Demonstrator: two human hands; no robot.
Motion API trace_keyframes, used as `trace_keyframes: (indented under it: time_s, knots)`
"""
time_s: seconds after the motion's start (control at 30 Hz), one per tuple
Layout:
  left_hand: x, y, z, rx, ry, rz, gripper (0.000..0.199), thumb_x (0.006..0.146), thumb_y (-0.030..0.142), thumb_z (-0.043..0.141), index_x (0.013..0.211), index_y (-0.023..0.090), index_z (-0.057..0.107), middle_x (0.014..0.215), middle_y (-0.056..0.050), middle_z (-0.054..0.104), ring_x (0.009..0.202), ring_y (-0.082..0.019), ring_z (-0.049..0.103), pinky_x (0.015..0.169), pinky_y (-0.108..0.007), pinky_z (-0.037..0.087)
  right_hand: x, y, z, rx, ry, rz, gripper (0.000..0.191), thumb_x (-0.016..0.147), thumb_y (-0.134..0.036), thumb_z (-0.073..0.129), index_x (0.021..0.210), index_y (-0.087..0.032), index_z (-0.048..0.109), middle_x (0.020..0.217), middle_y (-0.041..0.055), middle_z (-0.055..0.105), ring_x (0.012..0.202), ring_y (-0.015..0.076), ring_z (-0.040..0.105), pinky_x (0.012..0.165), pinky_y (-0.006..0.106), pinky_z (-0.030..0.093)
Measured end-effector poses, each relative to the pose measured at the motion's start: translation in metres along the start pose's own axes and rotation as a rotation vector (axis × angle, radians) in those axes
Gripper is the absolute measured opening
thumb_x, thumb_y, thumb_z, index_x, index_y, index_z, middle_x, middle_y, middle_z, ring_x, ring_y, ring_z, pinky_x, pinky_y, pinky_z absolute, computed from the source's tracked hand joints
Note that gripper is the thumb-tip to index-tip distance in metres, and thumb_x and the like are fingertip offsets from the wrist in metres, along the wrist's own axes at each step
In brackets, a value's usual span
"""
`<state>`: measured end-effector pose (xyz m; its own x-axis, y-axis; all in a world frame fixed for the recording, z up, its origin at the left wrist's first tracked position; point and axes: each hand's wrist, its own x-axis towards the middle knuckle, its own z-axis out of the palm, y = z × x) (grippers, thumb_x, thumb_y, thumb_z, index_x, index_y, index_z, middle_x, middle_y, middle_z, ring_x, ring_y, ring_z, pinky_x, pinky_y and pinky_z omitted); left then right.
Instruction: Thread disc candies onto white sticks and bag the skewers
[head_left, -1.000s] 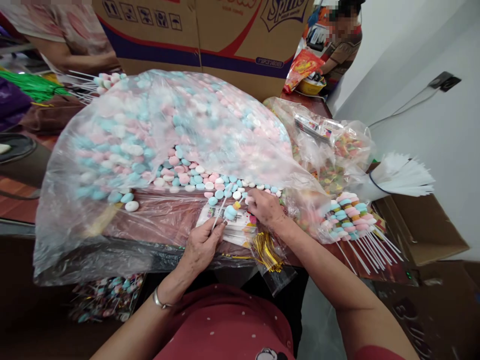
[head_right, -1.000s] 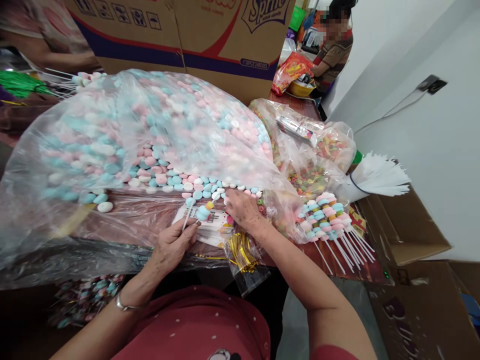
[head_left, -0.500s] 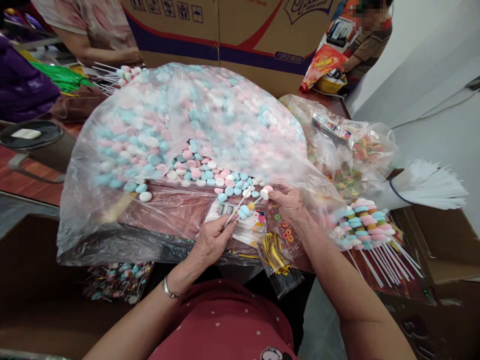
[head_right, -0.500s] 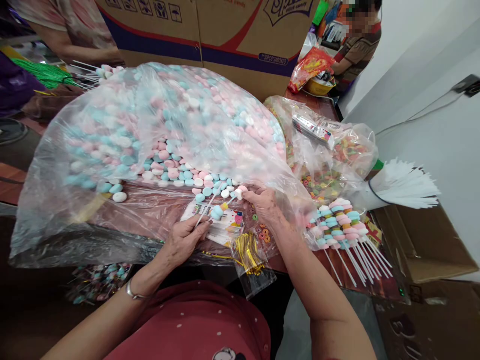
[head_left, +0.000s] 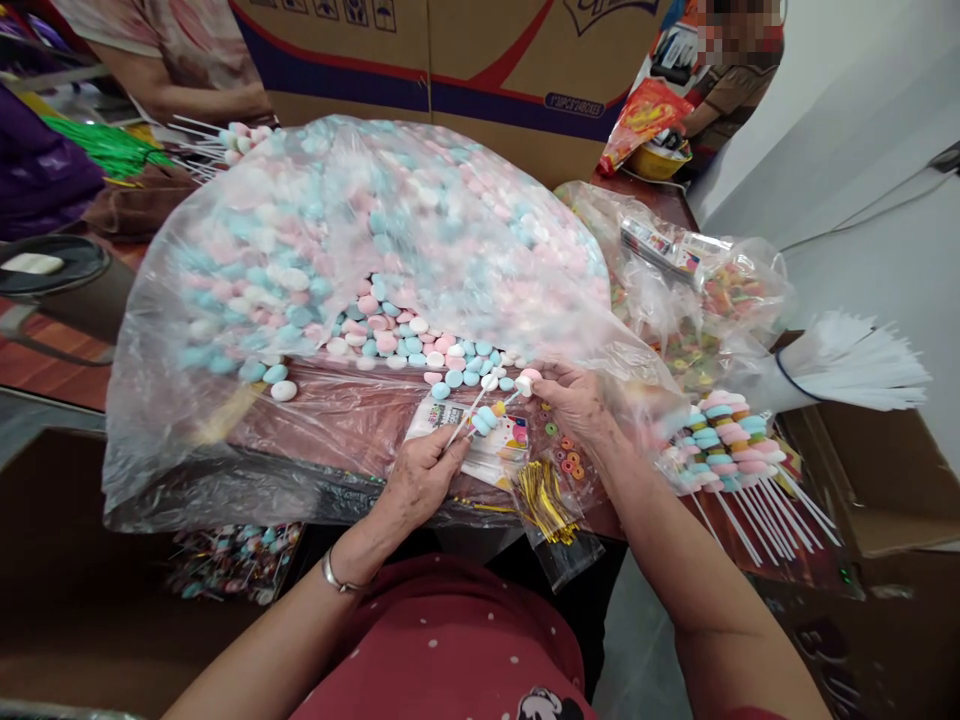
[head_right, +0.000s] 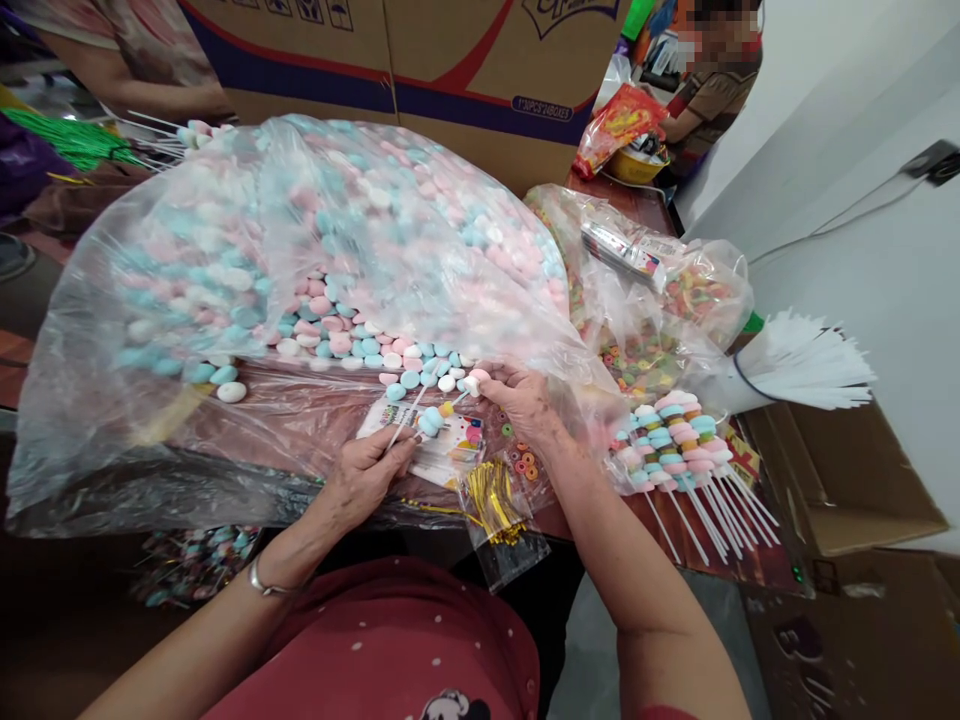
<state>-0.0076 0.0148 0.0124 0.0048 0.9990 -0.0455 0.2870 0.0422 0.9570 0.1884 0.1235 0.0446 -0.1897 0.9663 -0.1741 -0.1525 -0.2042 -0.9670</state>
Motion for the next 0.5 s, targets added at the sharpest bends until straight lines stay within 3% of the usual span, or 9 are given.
trace_keyframes:
  time_s: [0.3, 0.5]
  knots:
    - [0.0000, -0.0007, 0.0009, 0.013, 0.011, -0.017, 0.029, 0.086, 0.041, 0.049, 0.078, 0.018, 0.065, 0.053, 0.004, 0.049, 0.053, -0.012, 0.045, 0.054, -0.023, 0.035, -0.0009, 0.0011, 0.0004, -0.036, -0.078, -0.053, 0.036, 0.055, -0.041, 0.087, 0.078, -0.019, 0.071, 0.067, -0.0034, 0.070, 0.058, 0.0106, 0.062, 0.051, 0.022, 0.054]
    - [-0.0008, -0.0004, 0.0017, 0.022, 0.022, -0.008, 0.029, 0.087, 0.039, 0.048, 0.077, 0.018, 0.064, 0.054, 0.004, 0.049, 0.054, -0.013, 0.045, 0.053, -0.023, 0.035, -0.0069, 0.0040, 0.0049, -0.137, -0.149, -0.138, 0.030, 0.068, -0.042, 0.082, 0.088, -0.022, 0.073, 0.077, -0.0018, 0.073, 0.069, 0.0125, 0.068, 0.069, 0.029, 0.061]
